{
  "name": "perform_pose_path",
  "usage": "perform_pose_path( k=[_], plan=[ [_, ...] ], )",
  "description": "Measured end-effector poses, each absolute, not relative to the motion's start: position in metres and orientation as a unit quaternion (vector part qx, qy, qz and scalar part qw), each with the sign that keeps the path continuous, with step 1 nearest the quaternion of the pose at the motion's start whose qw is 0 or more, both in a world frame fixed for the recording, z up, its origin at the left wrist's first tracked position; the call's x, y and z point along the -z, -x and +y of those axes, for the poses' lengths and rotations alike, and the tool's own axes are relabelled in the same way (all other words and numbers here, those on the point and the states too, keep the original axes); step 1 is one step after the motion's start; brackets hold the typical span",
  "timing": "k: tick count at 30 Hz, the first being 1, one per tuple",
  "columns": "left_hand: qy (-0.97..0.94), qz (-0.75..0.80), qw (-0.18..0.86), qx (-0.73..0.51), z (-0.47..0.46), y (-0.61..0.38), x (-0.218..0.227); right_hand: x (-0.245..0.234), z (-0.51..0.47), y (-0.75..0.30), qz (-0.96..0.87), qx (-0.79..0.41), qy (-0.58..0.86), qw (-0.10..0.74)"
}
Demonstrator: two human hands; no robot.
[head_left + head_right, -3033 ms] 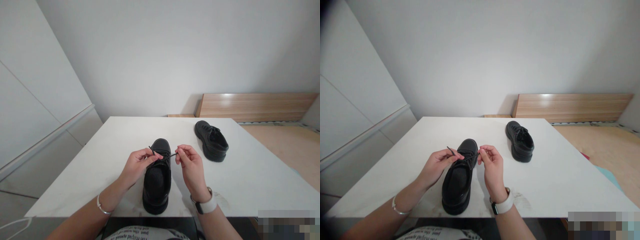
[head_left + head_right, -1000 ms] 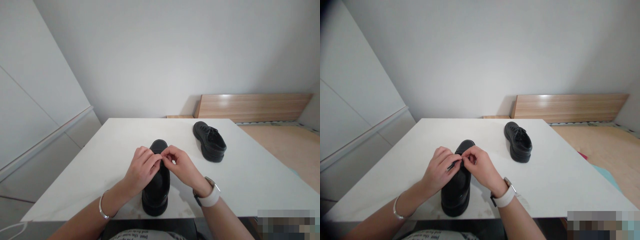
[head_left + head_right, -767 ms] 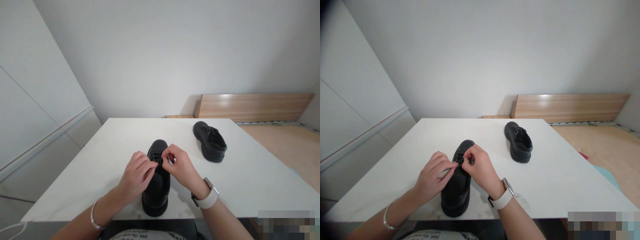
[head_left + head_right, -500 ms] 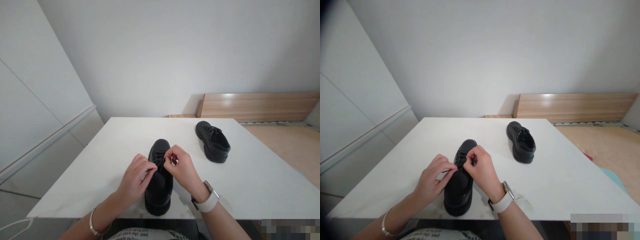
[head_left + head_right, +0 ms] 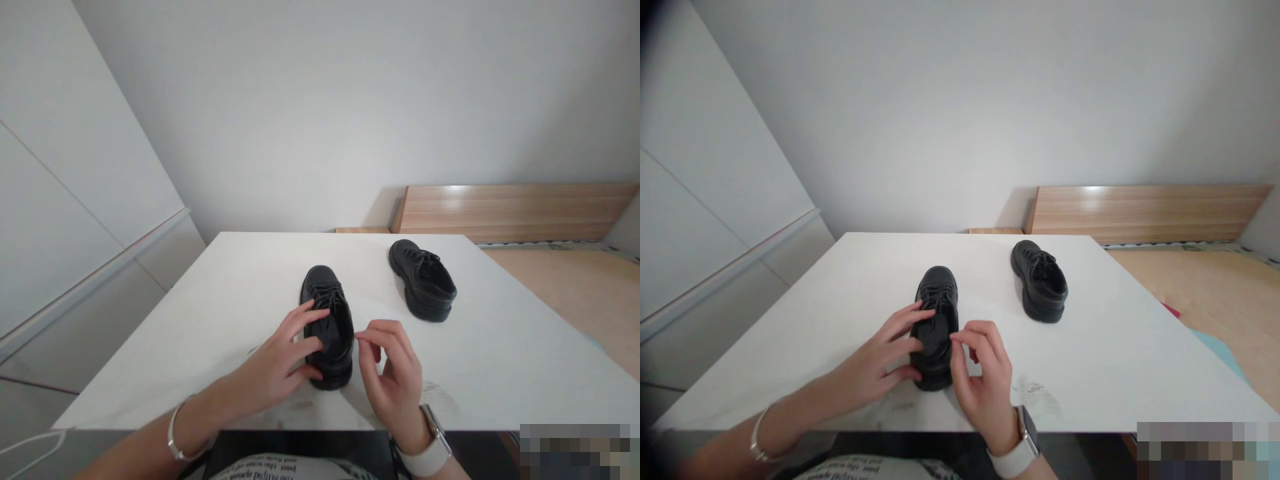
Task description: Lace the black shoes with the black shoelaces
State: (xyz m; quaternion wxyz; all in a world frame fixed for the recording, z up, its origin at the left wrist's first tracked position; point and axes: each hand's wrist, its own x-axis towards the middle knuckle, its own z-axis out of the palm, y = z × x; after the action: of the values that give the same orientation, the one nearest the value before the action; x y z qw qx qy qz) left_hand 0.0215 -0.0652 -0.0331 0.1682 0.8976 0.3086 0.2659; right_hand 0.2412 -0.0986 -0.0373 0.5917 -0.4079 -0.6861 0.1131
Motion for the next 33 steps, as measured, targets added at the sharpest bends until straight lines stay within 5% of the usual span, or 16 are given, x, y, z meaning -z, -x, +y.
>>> perform_pose_path(
  k=[16, 26, 33],
  plan=[
    [-0.906, 0.187, 0.231, -0.302, 0.092, -0.138, 0.046, 0.054, -0.101, -0.194, -0.868, -0.184, 0.233, 0.398],
    [-0.918, 0.137, 0.222, -0.297, 0.105, -0.169, 0.046, 0.074, -0.090, -0.162, -0.952, -0.166, 0.141, 0.215],
    [-0.920, 0.180, 0.193, -0.291, 0.076, -0.178, 0.032, 0.066, -0.082, -0.119, -0.980, -0.083, 0.020, 0.178]
  ],
)
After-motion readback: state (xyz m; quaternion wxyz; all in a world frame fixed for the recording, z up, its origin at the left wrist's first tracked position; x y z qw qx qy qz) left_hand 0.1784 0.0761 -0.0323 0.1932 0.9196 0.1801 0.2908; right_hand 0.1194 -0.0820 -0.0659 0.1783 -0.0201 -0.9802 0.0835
